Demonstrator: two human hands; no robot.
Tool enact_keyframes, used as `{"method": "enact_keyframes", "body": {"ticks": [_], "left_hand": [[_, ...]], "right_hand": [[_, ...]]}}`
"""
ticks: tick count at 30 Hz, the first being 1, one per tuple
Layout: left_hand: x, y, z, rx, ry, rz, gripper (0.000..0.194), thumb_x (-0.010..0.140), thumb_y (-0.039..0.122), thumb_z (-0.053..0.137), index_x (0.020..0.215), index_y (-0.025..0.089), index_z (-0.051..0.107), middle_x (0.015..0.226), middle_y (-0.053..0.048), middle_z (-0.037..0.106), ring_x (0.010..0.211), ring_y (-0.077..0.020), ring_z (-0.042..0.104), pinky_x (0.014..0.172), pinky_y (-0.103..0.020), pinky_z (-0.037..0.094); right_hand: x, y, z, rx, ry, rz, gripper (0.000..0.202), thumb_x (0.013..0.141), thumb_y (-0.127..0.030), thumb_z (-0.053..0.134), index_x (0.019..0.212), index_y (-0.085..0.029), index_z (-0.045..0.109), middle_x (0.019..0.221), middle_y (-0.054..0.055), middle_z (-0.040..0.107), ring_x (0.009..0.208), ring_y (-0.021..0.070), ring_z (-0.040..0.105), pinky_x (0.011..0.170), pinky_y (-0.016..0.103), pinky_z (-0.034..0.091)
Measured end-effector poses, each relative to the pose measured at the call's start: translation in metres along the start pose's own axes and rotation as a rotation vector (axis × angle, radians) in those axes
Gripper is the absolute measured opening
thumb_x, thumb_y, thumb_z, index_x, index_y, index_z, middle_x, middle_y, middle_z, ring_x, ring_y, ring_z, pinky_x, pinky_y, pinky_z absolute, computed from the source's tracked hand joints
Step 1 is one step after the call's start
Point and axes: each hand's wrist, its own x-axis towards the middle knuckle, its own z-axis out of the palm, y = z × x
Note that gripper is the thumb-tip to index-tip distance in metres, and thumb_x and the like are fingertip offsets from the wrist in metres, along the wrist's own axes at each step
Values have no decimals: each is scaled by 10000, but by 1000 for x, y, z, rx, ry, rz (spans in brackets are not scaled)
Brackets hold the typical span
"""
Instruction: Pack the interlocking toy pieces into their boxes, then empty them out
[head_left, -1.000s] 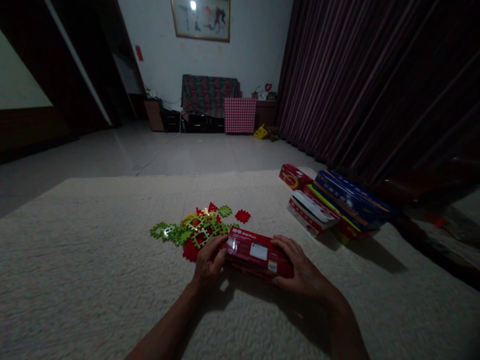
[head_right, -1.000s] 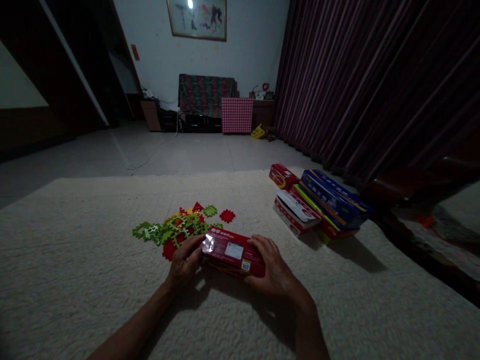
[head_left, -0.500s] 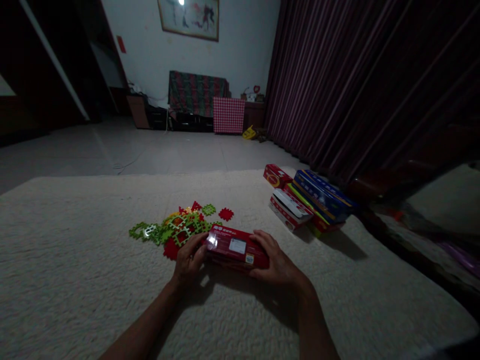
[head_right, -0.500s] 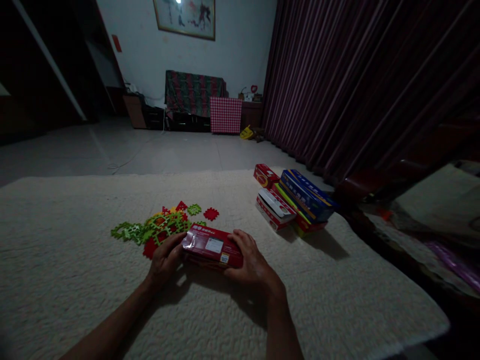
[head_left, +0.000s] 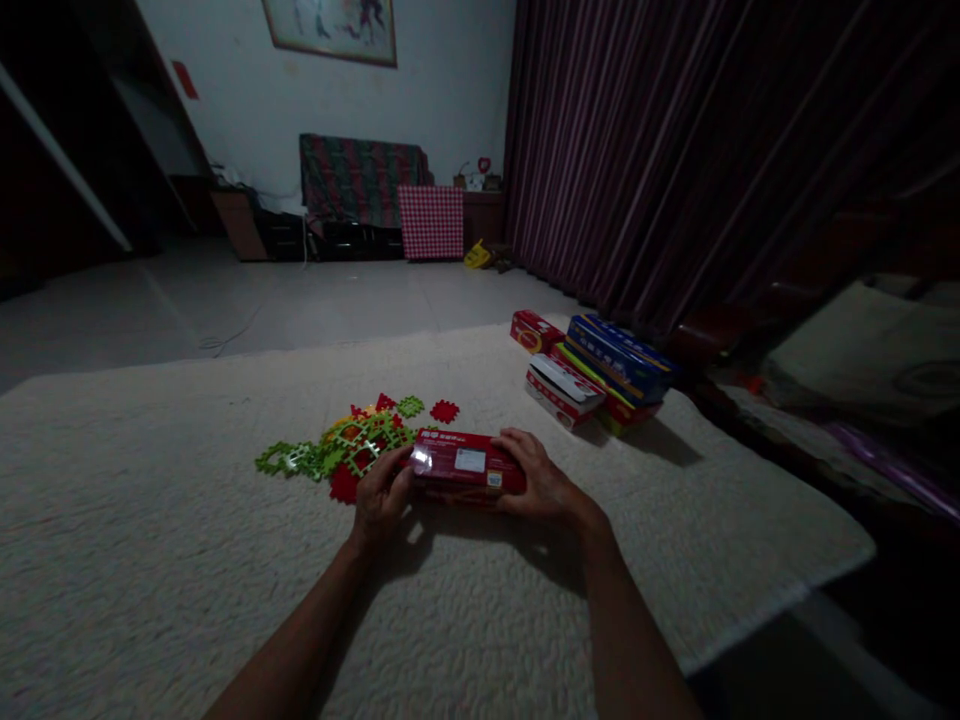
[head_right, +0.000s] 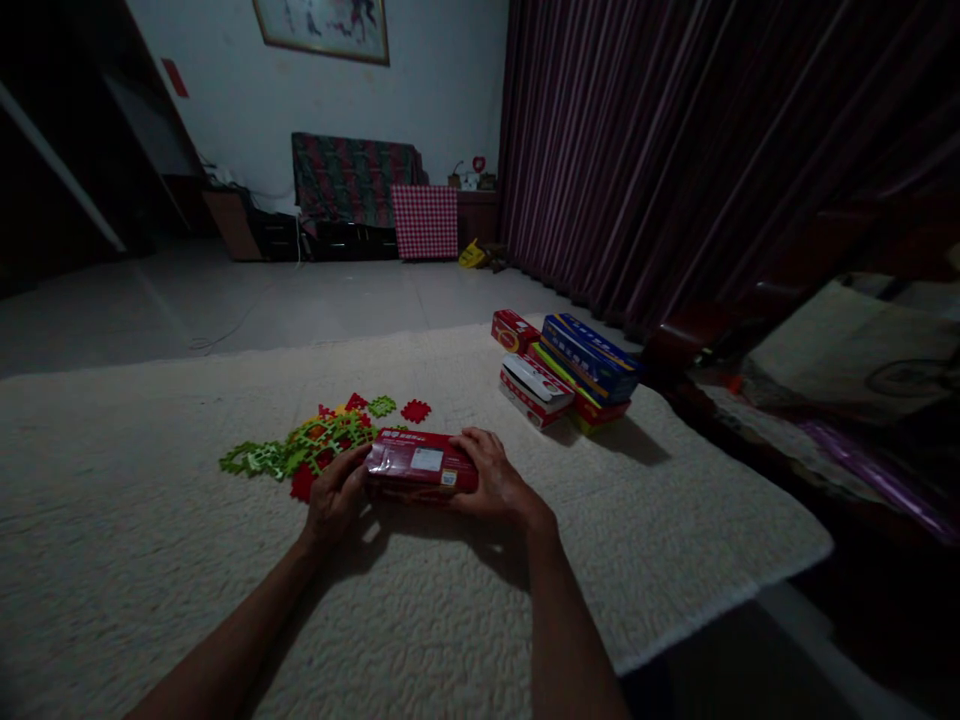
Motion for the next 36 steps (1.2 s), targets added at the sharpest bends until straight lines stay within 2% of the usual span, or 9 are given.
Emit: {"method": "enact_keyframes", "body": {"ticks": [6,8,10,13,18,24,29,33,36], "left_hand": [[5,3,7,29,8,24,392,918,436,562,1162,168,714,1147,-132,751,1069,-295,703,960,-449,557],[6,3,10,48,1,32,399,912,442,567,1165,169,710,1134,-130,749,1045,-290,707,941,-440,562],[7,2,12,59,-4,40,406,911,447,574,1178,170,703,1126,-127,746,1031,-282,708,919,-426,568],[8,1,14,62,12,54,407,903,450,590,1185,176,695,1130,-121,742,1047,-284,703,916,-422,568],[8,6,26,25,2,26,393,905,435,596,1180,171,692,1163,-128,733,1049,-284,703,918,-415,568],[20,13,48,-19,-67,0,342,923,384,554,1177,205,697,1119,-122,741,974,-283,710,858,-451,580],[34,11,54,-49,-77,38,348,912,387,565,1159,191,712,1105,-145,737,1019,-308,703,906,-465,571],[36,13,59,-97,-14,-26,393,945,393,503,1222,177,679,1092,-126,733,926,-258,708,833,-408,585],[35,14,66,-118,1,-115,412,969,359,464,1305,181,624,1081,-94,723,749,-176,687,716,-336,578]], "right_hand": [[7,-29,-6,-273,-31,109,781,697,-201,791,1421,-237,499,1552,171,425,1497,458,223,1158,734,177],[11,-37,-12,-323,-71,126,771,706,-153,765,1423,-224,491,1536,173,447,1468,453,275,1148,744,172],[16,-39,-17,-332,-95,112,760,712,-131,750,1419,-221,488,1511,168,470,1410,413,361,1133,703,254],[19,-30,-21,-290,-102,44,729,722,-155,758,1398,-246,500,1456,140,509,1332,348,430,1090,590,380],[14,-11,-28,-217,-72,-21,742,711,-279,813,1384,-211,509,1344,132,538,1271,305,469,1088,488,426],[13,-1,-43,-219,-132,20,816,676,-324,820,1408,-168,494,1370,169,506,1278,337,482,1097,502,436],[17,9,-55,-179,-164,-4,783,678,-220,760,1417,-209,501,1372,153,535,1281,342,514,1093,512,449],[40,26,-77,-181,-112,-88,683,708,-204,740,1360,-258,547,1325,111,587,1247,316,557,1097,496,449],[83,39,-86,-237,26,-137,669,737,-229,747,1371,-259,534,1346,109,573,1274,313,534,1107,496,434]]}}
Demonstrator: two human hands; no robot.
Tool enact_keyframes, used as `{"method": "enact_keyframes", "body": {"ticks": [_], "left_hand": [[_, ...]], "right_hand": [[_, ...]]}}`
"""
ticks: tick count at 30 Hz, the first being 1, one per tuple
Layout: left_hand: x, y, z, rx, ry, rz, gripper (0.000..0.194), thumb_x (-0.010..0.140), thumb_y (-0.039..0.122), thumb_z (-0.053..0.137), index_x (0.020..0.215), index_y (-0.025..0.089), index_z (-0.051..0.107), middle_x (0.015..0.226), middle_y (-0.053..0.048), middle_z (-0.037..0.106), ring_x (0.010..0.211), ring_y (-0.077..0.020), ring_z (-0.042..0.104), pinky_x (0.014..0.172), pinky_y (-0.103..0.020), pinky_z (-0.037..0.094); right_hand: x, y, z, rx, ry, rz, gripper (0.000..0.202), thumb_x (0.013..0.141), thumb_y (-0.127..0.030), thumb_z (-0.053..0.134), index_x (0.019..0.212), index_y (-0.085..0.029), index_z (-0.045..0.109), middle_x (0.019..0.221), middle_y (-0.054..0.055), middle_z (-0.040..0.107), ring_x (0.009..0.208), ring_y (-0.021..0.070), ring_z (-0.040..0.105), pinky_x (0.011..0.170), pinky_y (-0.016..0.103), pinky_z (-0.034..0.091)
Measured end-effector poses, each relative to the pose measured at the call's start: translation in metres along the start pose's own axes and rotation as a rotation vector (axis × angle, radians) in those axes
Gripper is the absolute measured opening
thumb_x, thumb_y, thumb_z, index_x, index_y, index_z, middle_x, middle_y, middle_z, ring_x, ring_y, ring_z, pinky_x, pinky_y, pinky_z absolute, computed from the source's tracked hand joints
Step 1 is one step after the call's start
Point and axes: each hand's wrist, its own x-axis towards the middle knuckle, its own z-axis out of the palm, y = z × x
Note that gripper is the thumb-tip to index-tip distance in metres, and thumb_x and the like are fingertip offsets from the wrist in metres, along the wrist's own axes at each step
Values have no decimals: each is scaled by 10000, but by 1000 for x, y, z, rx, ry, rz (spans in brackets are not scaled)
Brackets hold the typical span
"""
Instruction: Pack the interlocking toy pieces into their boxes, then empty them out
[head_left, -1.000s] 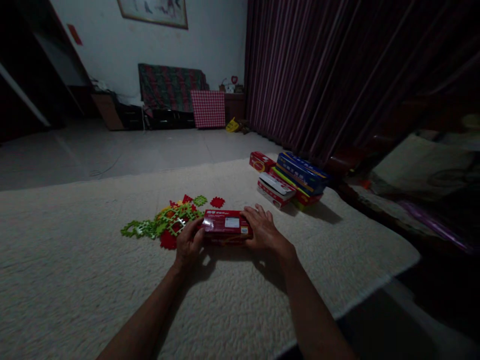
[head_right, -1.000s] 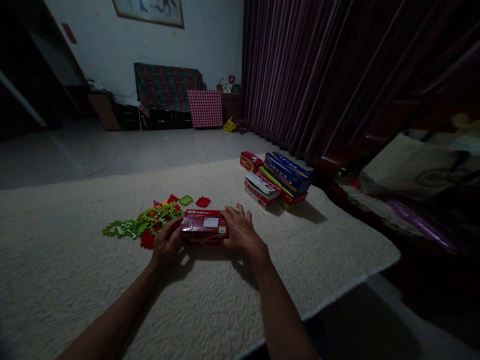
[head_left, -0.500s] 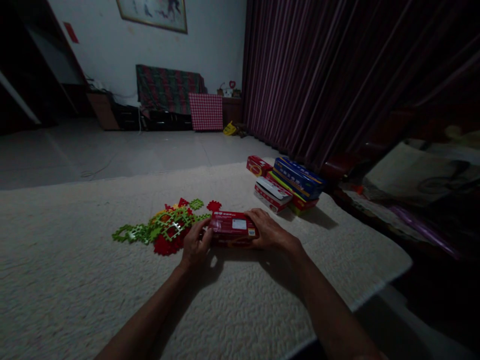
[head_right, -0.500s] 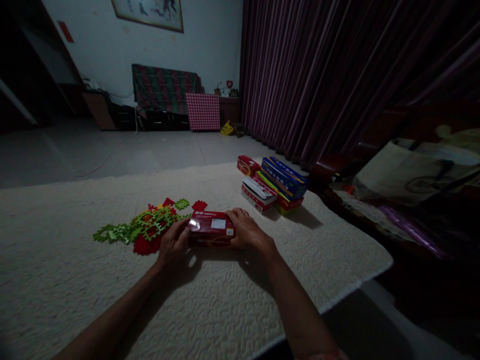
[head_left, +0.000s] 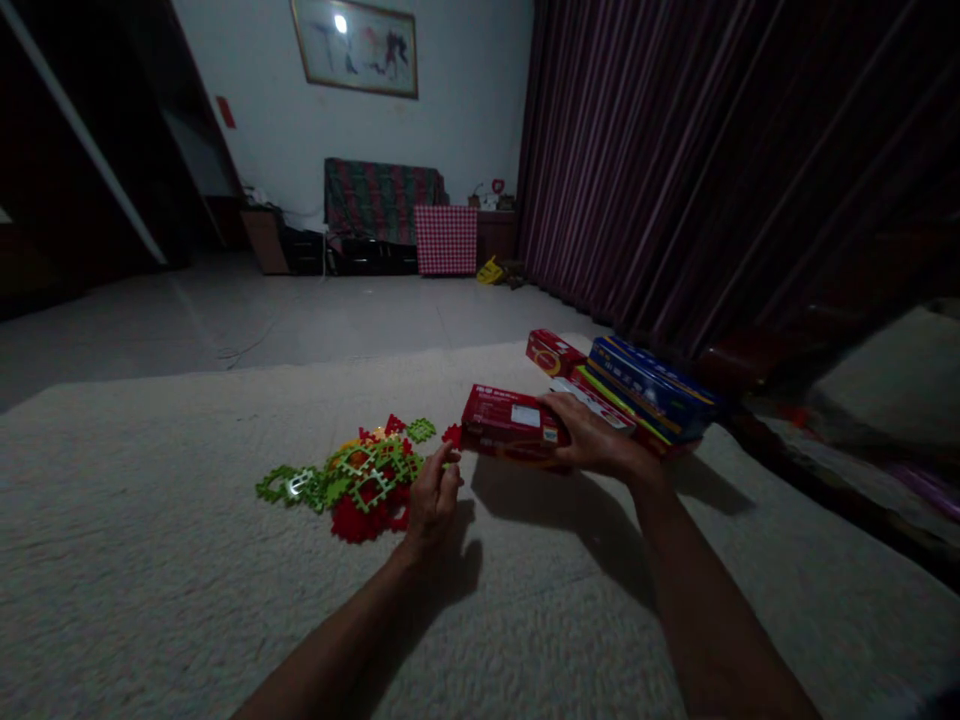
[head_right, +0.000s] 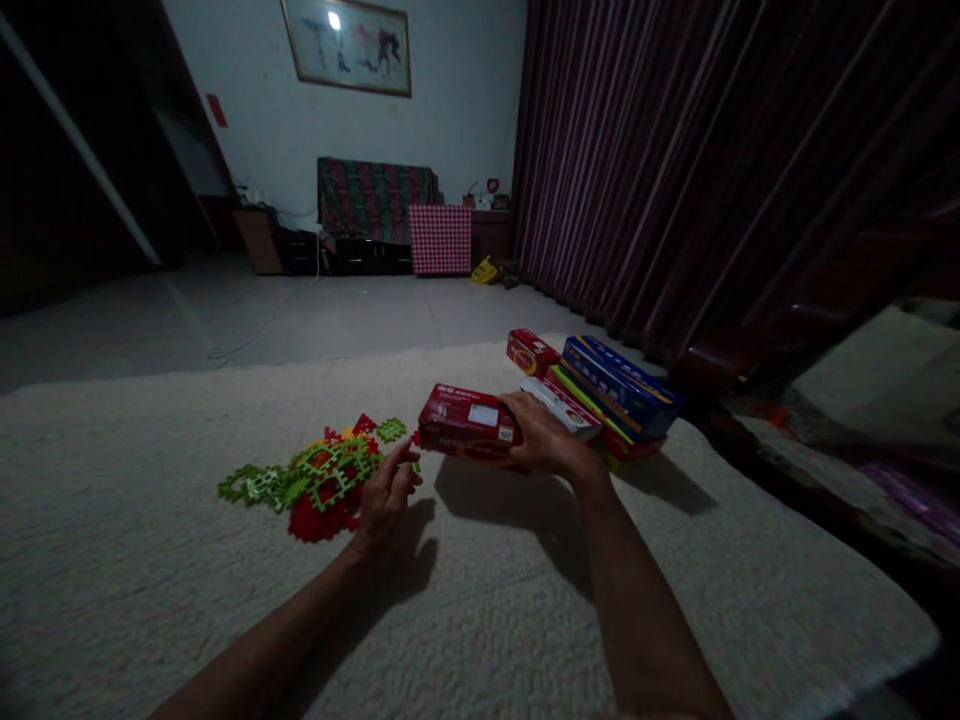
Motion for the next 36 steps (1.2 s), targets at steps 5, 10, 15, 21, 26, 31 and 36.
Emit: {"method": "enact_keyframes", "body": {"ticks": [5,10,15,21,26,31,36], "left_hand": [[13,-14,15,138,-73,56,315,922,206,479,1145,185,699,908,-55,713,717,-157,665,706,-299,546],[29,-32,23,400,-278,164,303,777,60,566,997,165,746,855,-70,692,778,-191,664,762,-326,539],[22,-35,23,422,-269,148,281,835,67,568,1051,142,733,917,-91,685,808,-192,664,770,-327,536],[19,-33,24,470,-354,144,253,892,120,538,1072,137,715,967,-113,679,848,-206,661,766,-323,532],[15,-27,25,450,-323,146,216,915,139,515,1014,172,704,932,-84,662,809,-180,639,733,-293,513],[11,-14,26,376,-279,104,191,926,129,514,958,176,696,902,-78,653,804,-177,627,732,-293,492],[9,-18,28,334,-232,131,204,914,92,514,963,169,697,897,-79,655,794,-177,620,724,-293,487]], "right_hand": [[98,23,30,-102,129,-17,730,755,-253,756,1427,-178,483,1382,152,520,1300,315,466,1114,471,405],[152,43,58,-254,-89,180,658,757,-159,715,1386,-188,524,1409,136,522,1279,305,448,1061,435,437],[146,51,85,-366,-76,273,697,785,-92,646,1450,-218,477,1574,148,400,1406,383,337,1041,538,449],[133,51,124,-494,40,304,902,770,-46,618,1587,-283,318,1675,122,292,1464,428,272,1041,621,435],[159,64,126,-464,54,206,804,798,-41,561,1556,-250,396,1649,106,355,1438,377,303,1010,538,492],[206,74,137,-374,125,141,708,813,-35,532,1491,-237,493,1582,124,417,1422,328,315,1010,475,511],[247,83,153,-291,179,137,719,785,-18,545,1469,-240,521,1530,127,451,1394,315,329,1030,478,505]]}}
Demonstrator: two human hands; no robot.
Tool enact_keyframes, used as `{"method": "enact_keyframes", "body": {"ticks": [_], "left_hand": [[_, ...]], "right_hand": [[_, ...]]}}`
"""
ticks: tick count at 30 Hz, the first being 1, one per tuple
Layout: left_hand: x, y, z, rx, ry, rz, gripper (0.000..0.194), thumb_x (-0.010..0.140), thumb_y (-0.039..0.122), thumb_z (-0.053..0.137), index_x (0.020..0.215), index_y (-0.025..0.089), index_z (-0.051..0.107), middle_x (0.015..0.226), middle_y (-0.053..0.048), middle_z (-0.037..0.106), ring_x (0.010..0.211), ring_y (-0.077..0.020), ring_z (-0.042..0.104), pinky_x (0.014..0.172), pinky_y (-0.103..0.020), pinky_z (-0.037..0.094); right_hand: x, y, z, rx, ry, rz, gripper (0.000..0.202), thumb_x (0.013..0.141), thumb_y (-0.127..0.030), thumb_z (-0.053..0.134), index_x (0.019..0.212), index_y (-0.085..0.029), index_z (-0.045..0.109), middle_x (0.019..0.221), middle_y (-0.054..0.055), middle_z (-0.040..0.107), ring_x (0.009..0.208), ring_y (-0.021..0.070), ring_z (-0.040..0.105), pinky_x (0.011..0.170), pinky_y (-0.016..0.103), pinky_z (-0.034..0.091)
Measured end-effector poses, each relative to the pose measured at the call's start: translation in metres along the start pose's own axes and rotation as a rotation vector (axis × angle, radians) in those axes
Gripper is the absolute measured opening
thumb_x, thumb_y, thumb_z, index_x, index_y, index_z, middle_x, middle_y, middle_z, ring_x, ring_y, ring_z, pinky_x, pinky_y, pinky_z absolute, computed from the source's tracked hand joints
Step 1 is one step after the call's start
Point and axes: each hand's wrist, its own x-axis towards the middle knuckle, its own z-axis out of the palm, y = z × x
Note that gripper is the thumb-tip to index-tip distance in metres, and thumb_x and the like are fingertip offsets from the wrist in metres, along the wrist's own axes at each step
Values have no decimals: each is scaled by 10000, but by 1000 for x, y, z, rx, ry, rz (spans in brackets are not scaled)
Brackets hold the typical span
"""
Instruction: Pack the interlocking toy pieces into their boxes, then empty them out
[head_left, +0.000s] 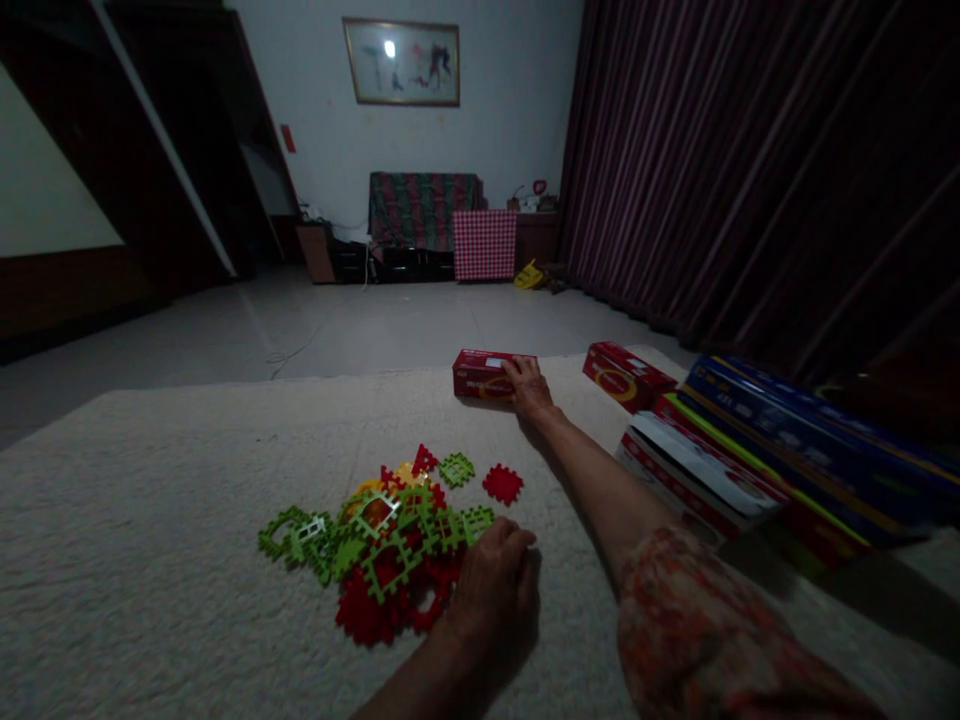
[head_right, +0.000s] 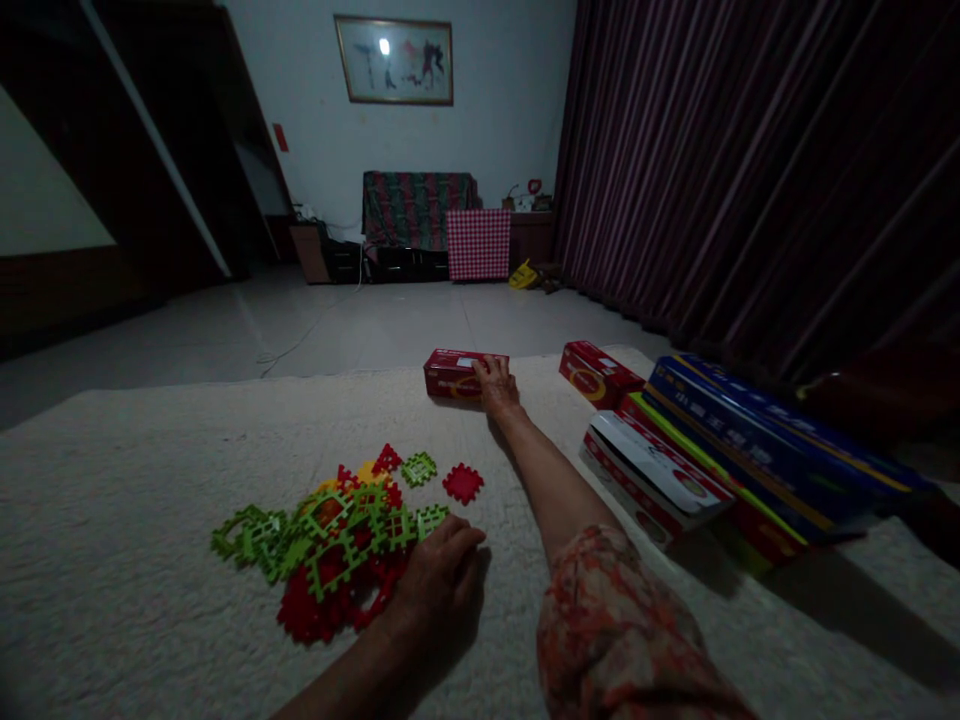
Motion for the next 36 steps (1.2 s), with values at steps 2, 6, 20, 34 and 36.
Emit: {"method": "enact_keyframes", "body": {"ticks": [2,6,20,34,36], "left_hand": [[0,-4,1,1,-1,24,211,910,86,513,966,165,700,890,-79,656,778,-173,614,708,-287,486],[0,-9,2,-7,-16,41,206,898,92,529,986,159,703,905,-86,663,781,-175,620,703,-287,494],[1,-1,-3,-19,-31,-1,224,922,111,500,959,189,706,920,-91,674,812,-186,642,732,-310,522],[3,-9,-3,38,-58,57,206,931,150,501,961,181,702,899,-87,680,792,-182,668,725,-299,535],[4,-11,-3,49,-52,72,212,932,159,497,967,178,705,899,-91,686,799,-191,677,737,-311,545]], "right_hand": [[9,0,6,29,-6,-30,716,774,-13,549,1455,-232,535,1532,122,450,1394,309,326,1054,472,491],[13,2,17,114,95,-24,779,745,-65,603,1502,-190,462,1602,134,362,1467,331,245,1147,508,403],[2,12,49,540,136,324,775,783,-208,541,1523,-117,328,1421,179,601,1242,251,609,1052,402,492],[-47,1,30,491,39,380,652,820,-147,522,1467,-148,443,1384,174,625,1169,236,664,988,391,546],[-70,-2,20,480,20,341,598,815,-133,531,1412,-167,519,1320,144,669,1083,220,694,961,376,563]]}}
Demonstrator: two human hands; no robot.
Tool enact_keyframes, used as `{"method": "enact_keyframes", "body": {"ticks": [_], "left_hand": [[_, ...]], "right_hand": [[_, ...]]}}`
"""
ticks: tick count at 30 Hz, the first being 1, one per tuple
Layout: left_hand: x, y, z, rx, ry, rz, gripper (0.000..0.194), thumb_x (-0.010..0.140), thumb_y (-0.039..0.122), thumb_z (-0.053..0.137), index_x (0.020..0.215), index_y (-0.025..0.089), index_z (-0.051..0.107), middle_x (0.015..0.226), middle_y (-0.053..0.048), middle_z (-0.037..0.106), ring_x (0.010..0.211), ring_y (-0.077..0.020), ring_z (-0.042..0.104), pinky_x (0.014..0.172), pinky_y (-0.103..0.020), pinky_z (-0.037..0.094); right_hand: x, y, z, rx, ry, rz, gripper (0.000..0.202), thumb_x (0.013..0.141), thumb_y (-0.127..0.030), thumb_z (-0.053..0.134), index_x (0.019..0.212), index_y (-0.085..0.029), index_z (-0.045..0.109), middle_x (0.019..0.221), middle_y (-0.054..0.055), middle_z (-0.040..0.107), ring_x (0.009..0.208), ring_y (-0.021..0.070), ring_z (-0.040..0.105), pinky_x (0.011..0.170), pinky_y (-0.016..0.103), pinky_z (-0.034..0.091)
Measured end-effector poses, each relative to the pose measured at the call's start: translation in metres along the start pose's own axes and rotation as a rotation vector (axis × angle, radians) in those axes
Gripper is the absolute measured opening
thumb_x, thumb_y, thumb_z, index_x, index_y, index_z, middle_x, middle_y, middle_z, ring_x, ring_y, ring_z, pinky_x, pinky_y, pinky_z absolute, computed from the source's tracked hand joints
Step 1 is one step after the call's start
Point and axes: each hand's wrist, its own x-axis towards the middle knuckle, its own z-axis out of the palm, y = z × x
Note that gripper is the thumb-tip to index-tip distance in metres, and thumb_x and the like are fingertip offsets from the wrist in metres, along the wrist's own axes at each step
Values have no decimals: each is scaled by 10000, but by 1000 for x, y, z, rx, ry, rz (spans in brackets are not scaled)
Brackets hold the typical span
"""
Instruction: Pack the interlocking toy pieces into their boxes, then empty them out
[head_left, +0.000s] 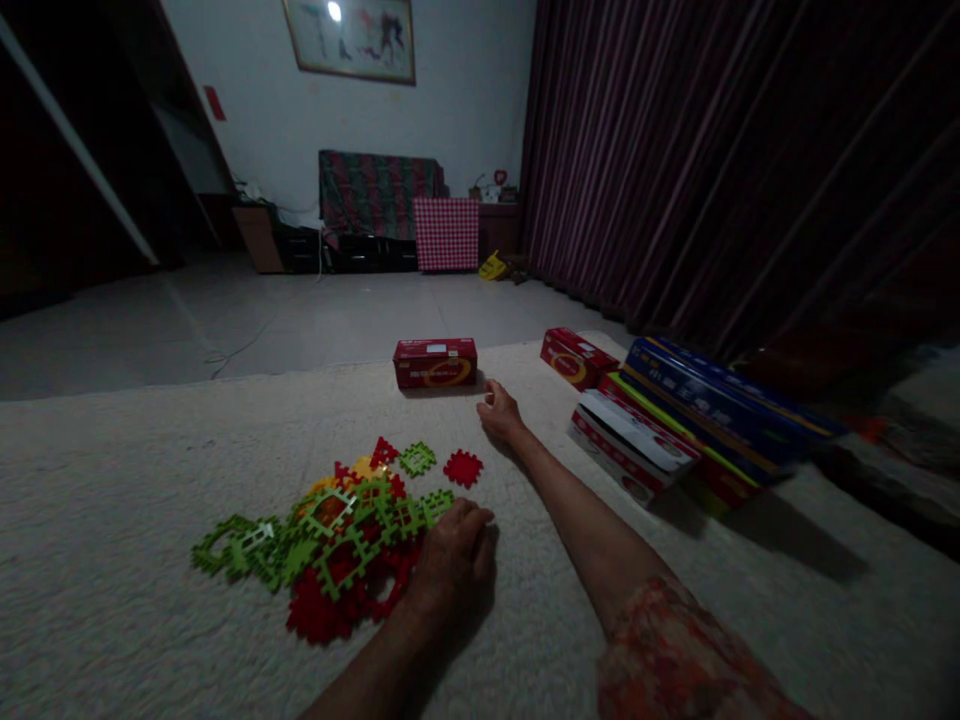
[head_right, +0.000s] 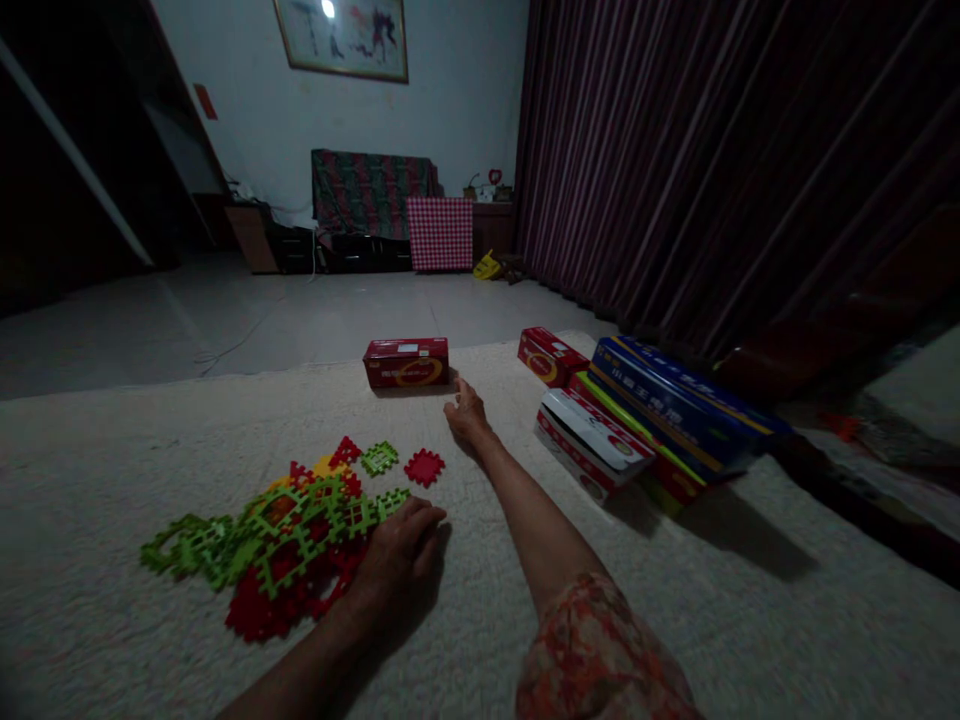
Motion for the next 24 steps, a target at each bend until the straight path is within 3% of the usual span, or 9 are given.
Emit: {"method": "enact_keyframes", "body": {"ticks": [7,10,13,18,24], "left_hand": [[2,-7,2,15,3,48,231,931,202,499,963,183,727,896,-91,696,781,-201,684,723,-322,555],[2,-7,1,12,7,47,242,933,219,492,955,185,731,885,-86,699,768,-199,680,720,-324,551],[3,-6,0,10,-12,35,241,932,231,497,955,183,732,885,-85,703,774,-201,682,724,-324,549],[2,-7,1,12,5,34,229,928,230,506,932,178,729,871,-77,693,768,-197,679,730,-324,541],[3,-7,0,12,5,52,226,916,236,512,913,187,732,855,-76,693,769,-202,678,715,-319,536]], "right_hand": [[-75,-6,-40,-93,-116,-127,408,801,-83,568,1164,-211,703,1248,91,707,1148,209,670,1003,353,546],[-86,-18,-74,-216,-131,-183,405,833,-104,575,1213,-193,680,1279,113,693,1178,224,648,1049,364,514],[-90,-30,-115,-379,-18,-223,413,879,-148,546,1282,-140,632,1355,159,641,1280,253,573,1135,387,426],[-99,-22,-170,-611,156,-1,464,901,-244,546,1342,-100,567,1372,208,605,1305,349,514,1115,486,387],[-110,14,-198,-696,143,192,496,868,-371,624,1303,-134,607,1253,202,668,1155,353,609,993,486,467]]}}
